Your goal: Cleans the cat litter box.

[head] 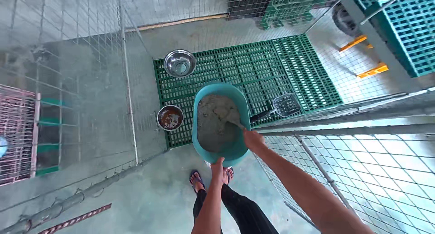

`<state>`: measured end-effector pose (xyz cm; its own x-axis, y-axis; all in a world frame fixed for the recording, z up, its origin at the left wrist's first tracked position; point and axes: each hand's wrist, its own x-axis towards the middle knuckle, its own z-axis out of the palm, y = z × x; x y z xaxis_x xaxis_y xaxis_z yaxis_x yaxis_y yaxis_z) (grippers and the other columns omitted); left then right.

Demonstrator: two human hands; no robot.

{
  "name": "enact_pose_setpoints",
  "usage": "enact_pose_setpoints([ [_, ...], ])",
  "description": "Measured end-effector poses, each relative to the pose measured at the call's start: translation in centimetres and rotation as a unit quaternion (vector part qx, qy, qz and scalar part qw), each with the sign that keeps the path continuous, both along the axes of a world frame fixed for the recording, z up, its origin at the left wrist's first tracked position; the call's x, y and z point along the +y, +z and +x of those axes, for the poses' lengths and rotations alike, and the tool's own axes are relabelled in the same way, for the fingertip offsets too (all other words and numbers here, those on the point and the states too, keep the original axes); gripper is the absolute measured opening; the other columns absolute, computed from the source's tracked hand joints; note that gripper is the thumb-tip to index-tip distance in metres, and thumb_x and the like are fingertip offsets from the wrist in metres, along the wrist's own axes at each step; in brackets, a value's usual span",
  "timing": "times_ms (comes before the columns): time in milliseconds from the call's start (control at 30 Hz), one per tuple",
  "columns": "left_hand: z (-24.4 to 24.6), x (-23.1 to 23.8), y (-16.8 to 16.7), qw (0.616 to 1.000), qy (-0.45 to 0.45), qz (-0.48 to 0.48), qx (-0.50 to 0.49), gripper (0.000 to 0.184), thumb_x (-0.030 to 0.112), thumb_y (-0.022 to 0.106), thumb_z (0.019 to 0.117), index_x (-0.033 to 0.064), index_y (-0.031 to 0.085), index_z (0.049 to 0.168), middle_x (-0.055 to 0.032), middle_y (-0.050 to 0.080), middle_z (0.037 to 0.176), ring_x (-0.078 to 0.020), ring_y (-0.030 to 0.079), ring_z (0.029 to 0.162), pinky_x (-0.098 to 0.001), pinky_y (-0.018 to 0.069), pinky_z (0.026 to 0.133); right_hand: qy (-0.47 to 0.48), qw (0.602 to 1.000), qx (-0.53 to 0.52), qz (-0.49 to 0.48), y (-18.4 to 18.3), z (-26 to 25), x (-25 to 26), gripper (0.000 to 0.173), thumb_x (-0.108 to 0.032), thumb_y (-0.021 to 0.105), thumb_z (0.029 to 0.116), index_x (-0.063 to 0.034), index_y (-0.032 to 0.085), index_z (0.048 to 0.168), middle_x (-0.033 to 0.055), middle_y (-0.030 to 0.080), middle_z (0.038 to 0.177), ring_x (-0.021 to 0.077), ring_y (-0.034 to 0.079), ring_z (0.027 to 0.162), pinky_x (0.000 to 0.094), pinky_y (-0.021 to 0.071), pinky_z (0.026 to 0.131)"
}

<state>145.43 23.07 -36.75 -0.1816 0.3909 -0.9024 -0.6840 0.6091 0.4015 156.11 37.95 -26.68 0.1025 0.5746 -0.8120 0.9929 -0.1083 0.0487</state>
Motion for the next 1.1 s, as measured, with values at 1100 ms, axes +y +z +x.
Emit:
enact_pose_setpoints([
  [1100, -2.4, -7.9, -5.0, 0.991, 0.04, -0.109, 0.062, 0.063, 0.0, 0.07, 0.0918, -0.0003, 0.039, 0.147, -0.0316, 0.058, 0.125, -0.0404, 0.064, 0.096, -0.0531, 0.0575, 0.072, -0.083, 0.99, 0.116, 0.014, -3.5, 1.9, 0.2, 0.044, -0.014, 0.039, 0.1114, 0.0002, 0.043, 0.153, 0.0316, 0.056, 0.142, 0.0484, 0.054, 0.134, 0.062, 0.0418, 0.112],
])
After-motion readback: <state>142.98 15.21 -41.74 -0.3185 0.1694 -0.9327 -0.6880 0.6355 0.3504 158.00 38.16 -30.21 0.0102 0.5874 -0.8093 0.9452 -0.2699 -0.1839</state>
